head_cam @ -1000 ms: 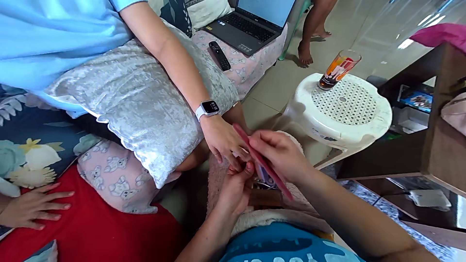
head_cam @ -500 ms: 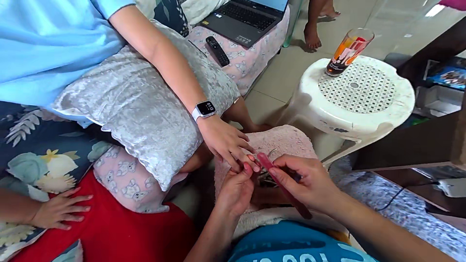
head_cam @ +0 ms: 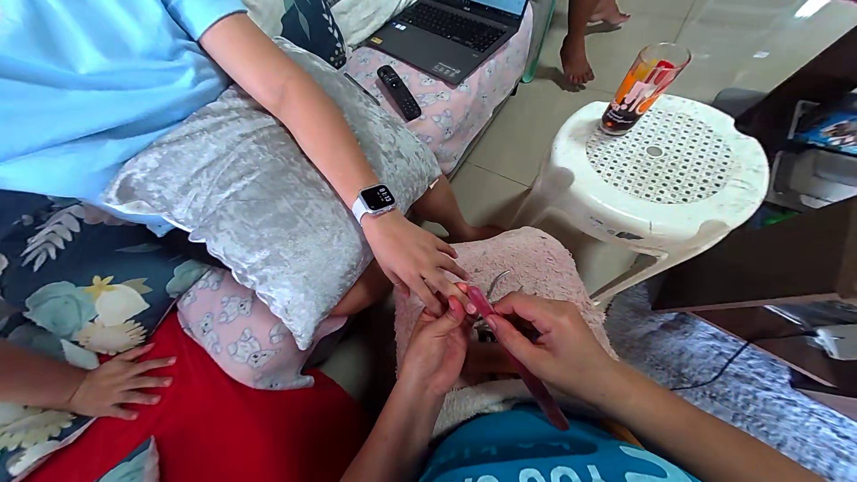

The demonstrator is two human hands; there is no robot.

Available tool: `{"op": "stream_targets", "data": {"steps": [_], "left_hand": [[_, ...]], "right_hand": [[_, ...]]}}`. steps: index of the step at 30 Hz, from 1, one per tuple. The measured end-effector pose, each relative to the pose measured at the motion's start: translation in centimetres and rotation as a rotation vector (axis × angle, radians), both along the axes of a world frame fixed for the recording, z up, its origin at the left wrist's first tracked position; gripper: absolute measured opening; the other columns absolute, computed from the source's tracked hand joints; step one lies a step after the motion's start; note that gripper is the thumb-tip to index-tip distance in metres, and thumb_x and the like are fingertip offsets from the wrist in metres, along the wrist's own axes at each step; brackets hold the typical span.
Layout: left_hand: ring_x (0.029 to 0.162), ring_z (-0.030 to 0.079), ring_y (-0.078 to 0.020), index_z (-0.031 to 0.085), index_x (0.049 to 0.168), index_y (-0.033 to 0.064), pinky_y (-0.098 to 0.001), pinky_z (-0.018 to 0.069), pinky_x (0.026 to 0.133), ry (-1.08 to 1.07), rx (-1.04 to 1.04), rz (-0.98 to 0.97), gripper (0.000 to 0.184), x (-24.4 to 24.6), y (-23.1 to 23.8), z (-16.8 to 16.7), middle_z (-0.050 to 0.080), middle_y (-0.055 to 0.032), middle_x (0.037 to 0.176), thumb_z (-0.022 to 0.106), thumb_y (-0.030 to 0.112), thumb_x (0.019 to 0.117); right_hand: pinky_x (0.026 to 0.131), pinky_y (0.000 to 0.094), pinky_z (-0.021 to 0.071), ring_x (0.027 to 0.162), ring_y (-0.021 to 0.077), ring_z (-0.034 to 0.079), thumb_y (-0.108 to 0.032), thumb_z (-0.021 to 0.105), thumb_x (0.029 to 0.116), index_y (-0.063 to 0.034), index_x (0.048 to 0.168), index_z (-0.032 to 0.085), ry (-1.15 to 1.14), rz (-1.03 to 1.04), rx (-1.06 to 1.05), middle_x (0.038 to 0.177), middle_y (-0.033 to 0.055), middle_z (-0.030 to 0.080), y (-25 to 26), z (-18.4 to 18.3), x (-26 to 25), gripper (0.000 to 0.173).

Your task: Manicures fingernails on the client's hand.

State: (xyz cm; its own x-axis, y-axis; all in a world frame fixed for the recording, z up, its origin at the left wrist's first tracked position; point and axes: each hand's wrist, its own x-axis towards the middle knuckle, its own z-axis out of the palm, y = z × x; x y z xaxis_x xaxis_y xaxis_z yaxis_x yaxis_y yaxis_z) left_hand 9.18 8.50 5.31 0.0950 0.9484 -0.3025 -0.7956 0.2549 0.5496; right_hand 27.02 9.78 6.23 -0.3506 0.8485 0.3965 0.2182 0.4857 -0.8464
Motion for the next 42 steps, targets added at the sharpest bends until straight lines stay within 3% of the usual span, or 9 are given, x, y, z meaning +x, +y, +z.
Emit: {"op": "stream_targets", "data": {"steps": [13, 21, 23, 25, 28, 30, 34, 39, 42], "left_hand": [[0.086, 0.071, -0.0147, 0.066, 0.103, 0.0032, -0.0303, 0.0598, 0.084, 0.035, -0.038, 0.118, 0.012, 1.7, 0.2, 0.2, 0.072, -0.0078, 0.094, 0.060, -0.005, 0.0965], [0.086, 0.074, -0.0157, 0.059, 0.108, 0.0064, -0.0300, 0.0607, 0.082, 0.081, -0.094, 0.091, 0.018, 2.1, 0.2, 1.8, 0.074, -0.0066, 0.093, 0.044, -0.003, 0.1044], [0.084, 0.072, -0.0152, 0.062, 0.106, 0.0054, -0.0303, 0.0604, 0.082, 0.030, -0.059, 0.081, 0.017, 1.9, 0.0, 1.3, 0.072, -0.0067, 0.091, 0.047, -0.002, 0.1034], [0.078, 0.071, -0.0132, 0.064, 0.103, 0.0061, -0.0291, 0.0603, 0.078, 0.007, -0.019, 0.067, 0.017, 1.6, -0.2, 0.9, 0.072, -0.0057, 0.087, 0.048, -0.001, 0.1032], [0.077, 0.070, -0.0125, 0.065, 0.099, 0.0070, -0.0299, 0.0601, 0.075, 0.036, -0.039, 0.075, 0.020, 1.4, -0.5, 1.1, 0.071, -0.0048, 0.084, 0.047, -0.002, 0.1021], [0.079, 0.070, -0.0134, 0.061, 0.099, 0.0065, -0.0309, 0.0602, 0.077, 0.074, -0.087, 0.095, 0.020, 1.4, -0.4, 1.4, 0.070, -0.0053, 0.086, 0.046, -0.005, 0.1012], [0.080, 0.068, -0.0158, 0.062, 0.097, 0.0046, -0.0319, 0.0586, 0.081, 0.103, -0.143, 0.113, 0.014, 0.9, -0.5, 1.1, 0.068, -0.0069, 0.086, 0.050, -0.001, 0.1032], [0.083, 0.070, -0.0150, 0.060, 0.103, 0.0043, -0.0333, 0.0600, 0.080, 0.153, -0.157, 0.096, 0.021, 0.5, -0.6, 1.4, 0.071, -0.0065, 0.090, 0.043, -0.007, 0.1010], [0.084, 0.068, -0.0166, 0.062, 0.105, 0.0032, -0.0333, 0.0584, 0.083, 0.149, -0.131, 0.024, 0.016, 0.0, -0.6, 1.0, 0.069, -0.0073, 0.091, 0.047, 0.003, 0.1059]], "right_hand": [[0.056, 0.0143, 0.0479, 0.061, 0.0016, 0.057, -0.017, 0.058, 0.0992, -0.0023, 0.091, 0.067, -0.096, -0.100, 0.089, 0.072, 0.0031, 0.063, 0.4, 0.5, -1.3, 0.019], [0.063, 0.0169, 0.0519, 0.070, 0.0056, 0.061, -0.015, 0.058, 0.1009, -0.0021, 0.094, 0.066, -0.059, 0.052, 0.292, 0.081, 0.0066, 0.066, -0.8, 1.6, -0.2, 0.017], [0.066, 0.0177, 0.0555, 0.074, 0.0039, 0.064, -0.018, 0.055, 0.1056, 0.0007, 0.101, 0.066, 0.098, 0.067, 0.233, 0.086, 0.0061, 0.068, 0.0, 3.2, -0.3, 0.022], [0.060, 0.0198, 0.0597, 0.069, 0.0042, 0.068, -0.022, 0.049, 0.1099, -0.0029, 0.109, 0.060, 0.294, 0.162, 0.038, 0.087, 0.0026, 0.070, 1.1, 5.0, -0.9, 0.022], [0.046, 0.0209, 0.0520, 0.049, 0.0069, 0.058, -0.024, 0.042, 0.1114, -0.0089, 0.116, 0.054, 0.440, 0.372, -0.400, 0.075, 0.0035, 0.065, 3.1, 6.8, -3.0, 0.020], [0.044, 0.0226, 0.0488, 0.047, 0.0093, 0.054, -0.024, 0.042, 0.1115, -0.0077, 0.120, 0.055, 0.360, 0.314, -0.545, 0.071, 0.0046, 0.061, 4.8, 7.4, -4.9, 0.023], [0.045, 0.0248, 0.0496, 0.048, 0.0109, 0.052, -0.028, 0.036, 0.1133, -0.0078, 0.124, 0.048, 0.383, -0.040, -0.401, 0.077, 0.0051, 0.057, 6.7, 7.8, -7.7, 0.026], [0.055, 0.0300, 0.0549, 0.060, 0.0148, 0.060, -0.018, 0.040, 0.1102, -0.0067, 0.123, 0.047, 0.408, 0.087, -0.409, 0.084, 0.0068, 0.062, 5.4, 6.0, -7.6, 0.018], [0.057, 0.0304, 0.0559, 0.063, 0.0134, 0.062, -0.020, 0.040, 0.1111, -0.0060, 0.129, 0.046, 0.346, -0.088, -0.392, 0.091, 0.0056, 0.063, 7.3, 4.7, -6.1, 0.023]]}}
